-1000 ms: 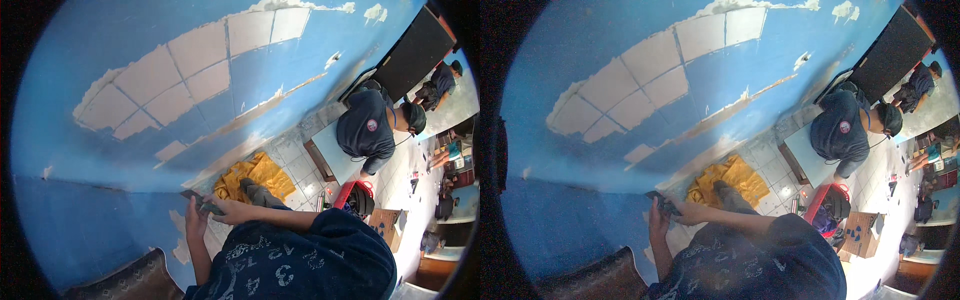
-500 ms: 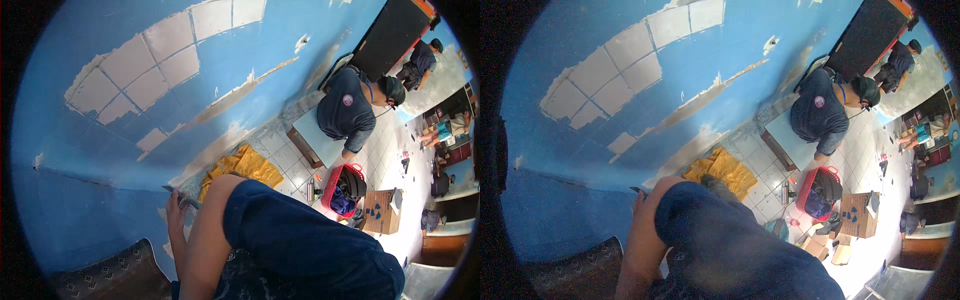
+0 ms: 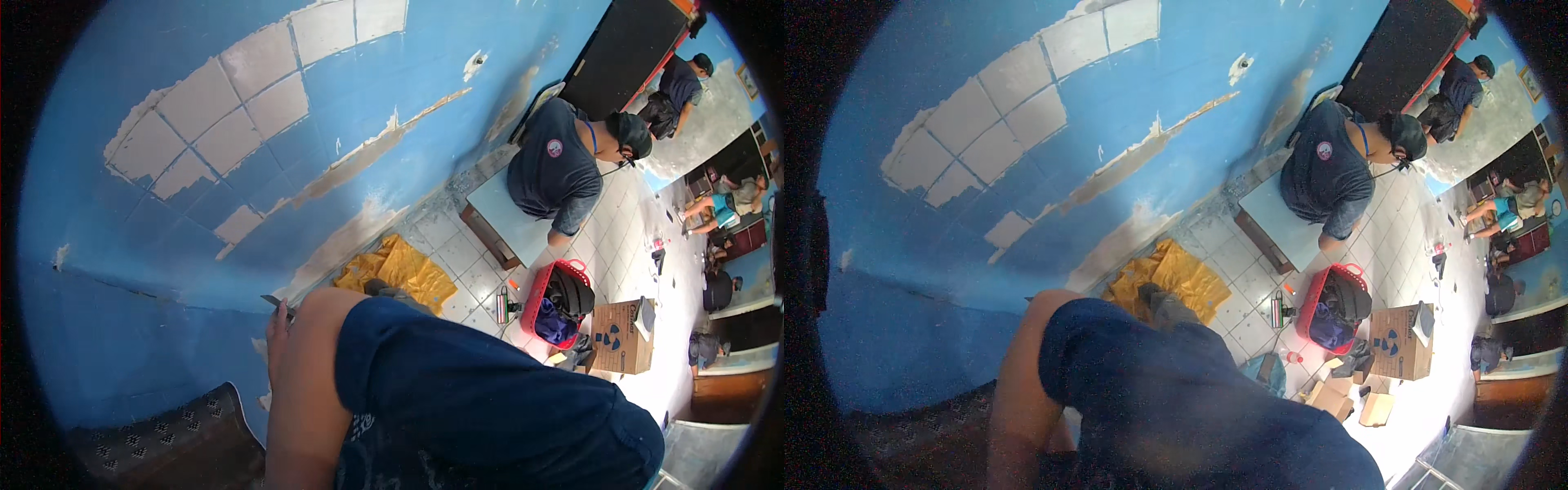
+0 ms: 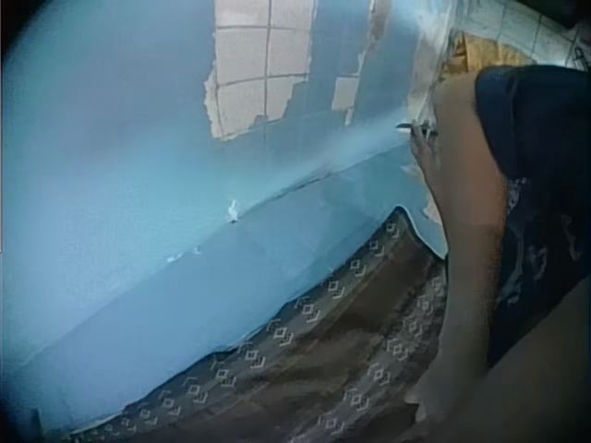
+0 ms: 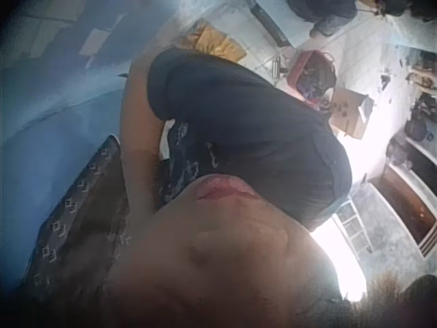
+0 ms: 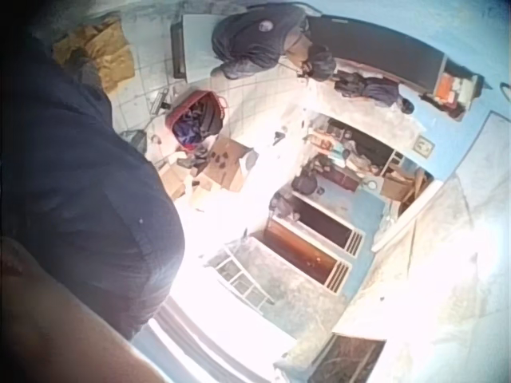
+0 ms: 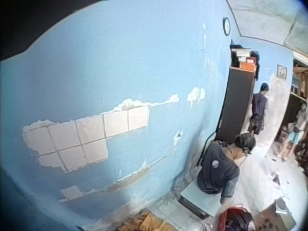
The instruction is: The person removes paint from a tiled wall by scraping the surface with a putty knife.
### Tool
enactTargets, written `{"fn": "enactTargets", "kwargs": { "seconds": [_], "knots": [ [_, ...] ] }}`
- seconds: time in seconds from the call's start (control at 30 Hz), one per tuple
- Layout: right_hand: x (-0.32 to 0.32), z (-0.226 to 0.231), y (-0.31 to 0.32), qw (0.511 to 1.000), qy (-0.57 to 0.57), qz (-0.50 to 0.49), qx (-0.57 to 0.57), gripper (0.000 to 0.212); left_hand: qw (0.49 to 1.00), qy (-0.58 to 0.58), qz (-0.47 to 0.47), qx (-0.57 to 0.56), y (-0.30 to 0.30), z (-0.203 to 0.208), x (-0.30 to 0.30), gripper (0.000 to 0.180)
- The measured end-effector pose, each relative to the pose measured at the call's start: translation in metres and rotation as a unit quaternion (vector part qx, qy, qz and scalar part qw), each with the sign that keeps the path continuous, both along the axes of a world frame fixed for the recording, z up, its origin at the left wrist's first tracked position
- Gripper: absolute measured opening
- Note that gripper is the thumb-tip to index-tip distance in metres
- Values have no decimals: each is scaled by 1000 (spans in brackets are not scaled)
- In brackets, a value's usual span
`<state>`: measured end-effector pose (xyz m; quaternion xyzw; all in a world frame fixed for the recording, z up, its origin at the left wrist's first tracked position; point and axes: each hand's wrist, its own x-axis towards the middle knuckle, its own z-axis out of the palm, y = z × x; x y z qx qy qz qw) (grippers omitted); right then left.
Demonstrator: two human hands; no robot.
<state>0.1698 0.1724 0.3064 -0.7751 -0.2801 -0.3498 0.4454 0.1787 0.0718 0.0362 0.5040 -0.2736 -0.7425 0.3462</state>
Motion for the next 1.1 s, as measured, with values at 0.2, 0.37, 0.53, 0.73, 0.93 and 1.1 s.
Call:
{"fn": "enactTargets", "kwargs": {
  "seconds": [0.2,0.37,0.53,0.73,0.93,1.1],
  "knots": [
    [-2,4,0,1000,-11,10,-1,31,1000,3,7,0,3,1,-3,41],
    [-4,7,3,1000,-14,20,-1,30,1000,17,8,8,3,-7,-1,43],
    [-8,7,2,1000,-15,24,0,29,1000,13,4,0,6,9,-9,45],
    [-9,8,2,999,-18,28,-4,28,999,6,-23,-21,4,14,-14,45],
    [-12,9,3,999,-13,40,-7,27,1000,-12,-24,-15,3,12,-13,43],
    [-11,8,4,999,-19,49,-10,27,999,-26,-26,-18,-9,-6,-9,43]
  ]
}}
